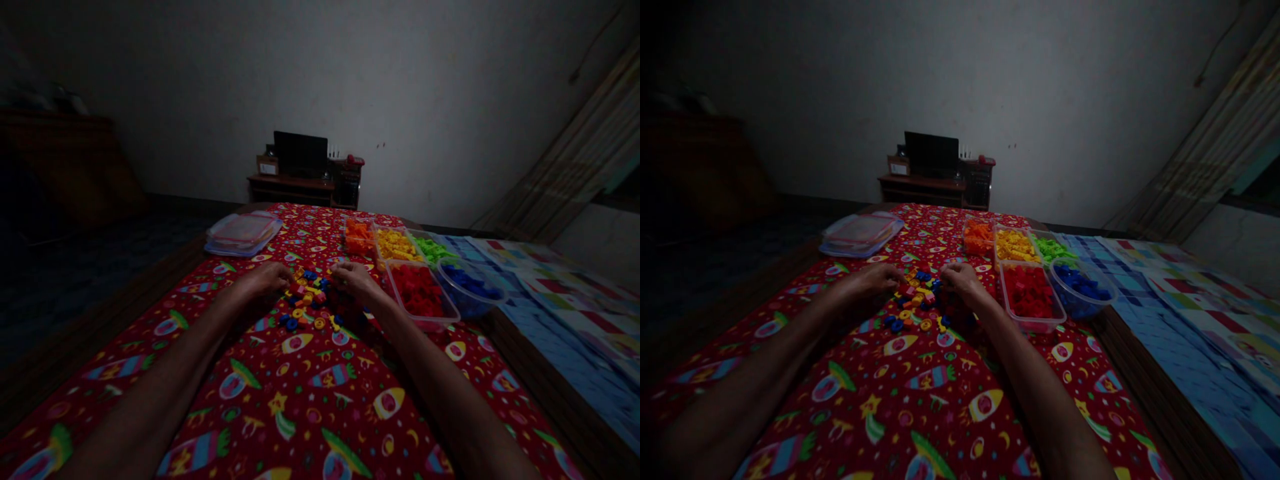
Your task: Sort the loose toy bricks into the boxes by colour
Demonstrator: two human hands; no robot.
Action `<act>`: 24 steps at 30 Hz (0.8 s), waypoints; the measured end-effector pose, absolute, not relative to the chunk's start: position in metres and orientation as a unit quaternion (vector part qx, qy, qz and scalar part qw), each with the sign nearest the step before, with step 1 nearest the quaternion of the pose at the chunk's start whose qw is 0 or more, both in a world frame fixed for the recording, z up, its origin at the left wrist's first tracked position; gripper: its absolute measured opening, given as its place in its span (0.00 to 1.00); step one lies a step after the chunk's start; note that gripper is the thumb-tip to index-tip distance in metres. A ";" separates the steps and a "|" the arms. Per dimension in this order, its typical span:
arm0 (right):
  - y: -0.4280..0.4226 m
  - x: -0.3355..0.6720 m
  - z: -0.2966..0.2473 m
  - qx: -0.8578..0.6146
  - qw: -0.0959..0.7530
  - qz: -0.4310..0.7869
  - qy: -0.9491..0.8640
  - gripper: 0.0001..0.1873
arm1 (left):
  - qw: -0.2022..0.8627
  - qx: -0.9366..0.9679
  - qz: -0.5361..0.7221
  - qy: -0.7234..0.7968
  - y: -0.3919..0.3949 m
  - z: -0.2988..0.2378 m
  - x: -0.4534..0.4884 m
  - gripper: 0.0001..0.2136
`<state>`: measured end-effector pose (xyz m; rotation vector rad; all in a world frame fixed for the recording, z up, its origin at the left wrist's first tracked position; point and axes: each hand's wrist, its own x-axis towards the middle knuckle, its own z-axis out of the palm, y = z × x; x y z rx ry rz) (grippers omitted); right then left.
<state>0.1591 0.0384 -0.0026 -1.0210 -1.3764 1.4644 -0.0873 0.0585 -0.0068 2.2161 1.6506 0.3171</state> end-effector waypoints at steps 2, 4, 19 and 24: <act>0.037 0.159 -0.004 -0.413 0.414 0.557 -0.589 0.13 | 0.199 0.790 0.091 0.573 0.059 -0.010 -0.086 0.14; 0.037 0.158 -0.005 -0.417 0.395 0.532 -0.622 0.14 | 0.219 0.794 0.075 0.562 0.057 -0.009 -0.083 0.16; 0.043 0.117 0.010 -0.495 0.037 -0.008 -0.868 0.16 | 0.149 0.779 0.156 0.589 0.054 0.003 -0.090 0.13; 0.040 0.117 0.008 -0.494 0.046 0.025 -0.868 0.14 | 0.110 0.777 0.224 0.578 0.057 -0.011 -0.085 0.16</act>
